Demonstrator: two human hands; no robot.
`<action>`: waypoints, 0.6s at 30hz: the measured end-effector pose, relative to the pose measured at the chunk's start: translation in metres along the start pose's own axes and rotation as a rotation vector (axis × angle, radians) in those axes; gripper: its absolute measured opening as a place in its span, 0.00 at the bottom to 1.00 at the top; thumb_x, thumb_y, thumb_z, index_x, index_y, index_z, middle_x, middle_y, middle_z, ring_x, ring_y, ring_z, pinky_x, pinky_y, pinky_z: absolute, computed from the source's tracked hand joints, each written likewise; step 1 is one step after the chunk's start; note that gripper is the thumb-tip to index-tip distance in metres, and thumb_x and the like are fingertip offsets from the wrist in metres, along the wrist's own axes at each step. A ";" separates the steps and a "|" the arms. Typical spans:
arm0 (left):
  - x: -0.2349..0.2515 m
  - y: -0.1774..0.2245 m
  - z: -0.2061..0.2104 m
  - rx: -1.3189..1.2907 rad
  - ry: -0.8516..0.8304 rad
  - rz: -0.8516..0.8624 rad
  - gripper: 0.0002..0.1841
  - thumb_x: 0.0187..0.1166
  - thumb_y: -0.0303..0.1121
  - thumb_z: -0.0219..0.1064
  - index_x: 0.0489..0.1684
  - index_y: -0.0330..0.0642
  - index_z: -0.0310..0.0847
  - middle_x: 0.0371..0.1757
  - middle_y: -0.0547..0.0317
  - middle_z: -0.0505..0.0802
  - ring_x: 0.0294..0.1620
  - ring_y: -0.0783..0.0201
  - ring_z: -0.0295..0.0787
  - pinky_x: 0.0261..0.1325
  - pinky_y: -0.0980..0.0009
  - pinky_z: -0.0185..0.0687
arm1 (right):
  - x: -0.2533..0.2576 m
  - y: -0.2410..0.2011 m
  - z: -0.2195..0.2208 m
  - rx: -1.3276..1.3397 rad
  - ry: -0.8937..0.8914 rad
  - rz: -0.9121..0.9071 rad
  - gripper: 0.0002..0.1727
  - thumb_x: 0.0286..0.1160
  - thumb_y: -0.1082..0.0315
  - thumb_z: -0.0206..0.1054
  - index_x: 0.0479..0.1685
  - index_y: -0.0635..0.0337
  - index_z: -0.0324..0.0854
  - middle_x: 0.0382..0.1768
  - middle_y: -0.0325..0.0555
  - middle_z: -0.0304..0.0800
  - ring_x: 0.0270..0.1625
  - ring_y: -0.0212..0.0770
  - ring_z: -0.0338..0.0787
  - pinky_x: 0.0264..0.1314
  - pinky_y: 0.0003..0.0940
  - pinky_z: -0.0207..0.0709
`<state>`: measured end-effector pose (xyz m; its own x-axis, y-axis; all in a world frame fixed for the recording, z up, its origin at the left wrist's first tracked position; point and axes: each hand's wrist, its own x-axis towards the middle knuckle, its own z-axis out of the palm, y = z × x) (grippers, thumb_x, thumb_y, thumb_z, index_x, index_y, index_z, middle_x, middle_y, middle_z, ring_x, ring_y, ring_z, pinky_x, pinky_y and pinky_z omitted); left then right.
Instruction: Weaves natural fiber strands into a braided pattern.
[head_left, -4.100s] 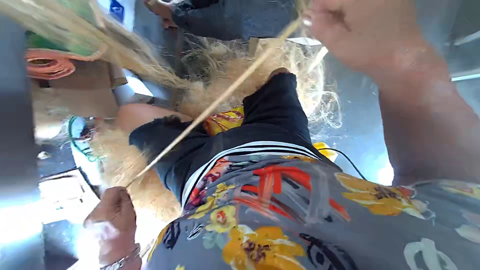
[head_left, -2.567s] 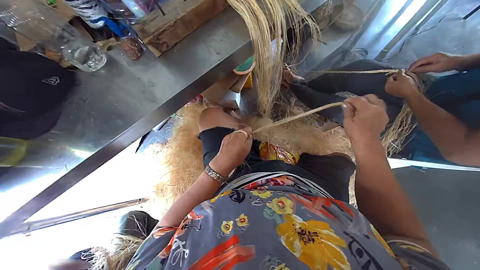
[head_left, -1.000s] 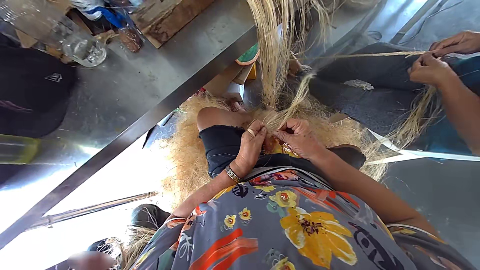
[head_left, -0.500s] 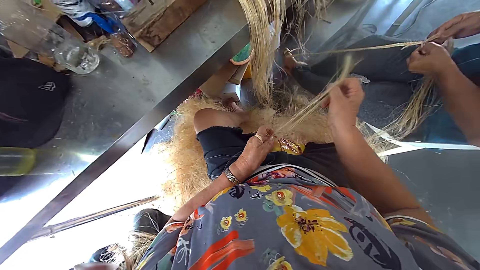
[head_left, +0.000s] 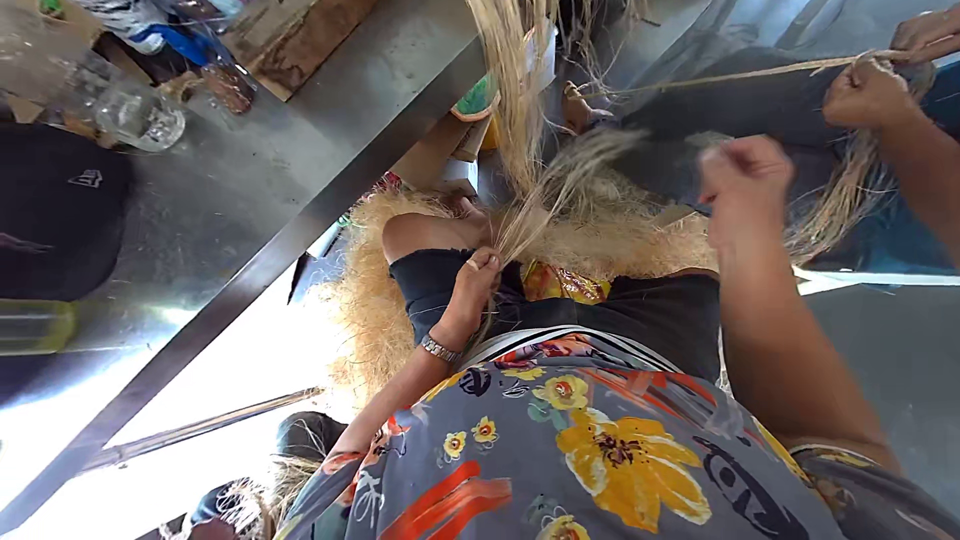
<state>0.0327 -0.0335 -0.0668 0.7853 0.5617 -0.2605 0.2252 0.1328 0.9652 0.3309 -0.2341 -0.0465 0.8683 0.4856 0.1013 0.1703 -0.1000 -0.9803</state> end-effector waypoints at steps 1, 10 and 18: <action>0.001 0.006 0.005 -0.047 -0.013 -0.001 0.07 0.88 0.35 0.50 0.42 0.55 0.74 0.19 0.76 0.71 0.17 0.80 0.64 0.25 0.83 0.64 | -0.013 -0.011 0.018 -0.058 -0.234 -0.026 0.10 0.76 0.65 0.69 0.41 0.65 0.84 0.34 0.37 0.84 0.31 0.26 0.81 0.37 0.28 0.81; -0.001 0.025 0.029 -0.054 -0.090 0.137 0.06 0.85 0.29 0.52 0.43 0.49 0.74 0.19 0.68 0.72 0.14 0.77 0.61 0.19 0.83 0.58 | -0.064 -0.017 0.132 0.353 -0.698 0.237 0.02 0.70 0.78 0.73 0.36 0.63 0.87 0.28 0.36 0.91 0.27 0.26 0.87 0.34 0.23 0.85; -0.006 0.023 0.036 -0.069 -0.067 0.153 0.06 0.87 0.30 0.52 0.43 0.48 0.74 0.18 0.66 0.72 0.14 0.76 0.64 0.19 0.82 0.61 | -0.065 -0.017 0.126 0.328 -0.633 0.122 0.06 0.73 0.75 0.72 0.30 0.58 0.83 0.23 0.33 0.85 0.24 0.24 0.83 0.31 0.21 0.81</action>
<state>0.0538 -0.0628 -0.0434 0.8448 0.5239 -0.1087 0.0614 0.1069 0.9924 0.2127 -0.1542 -0.0581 0.4186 0.9076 -0.0322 -0.1451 0.0318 -0.9889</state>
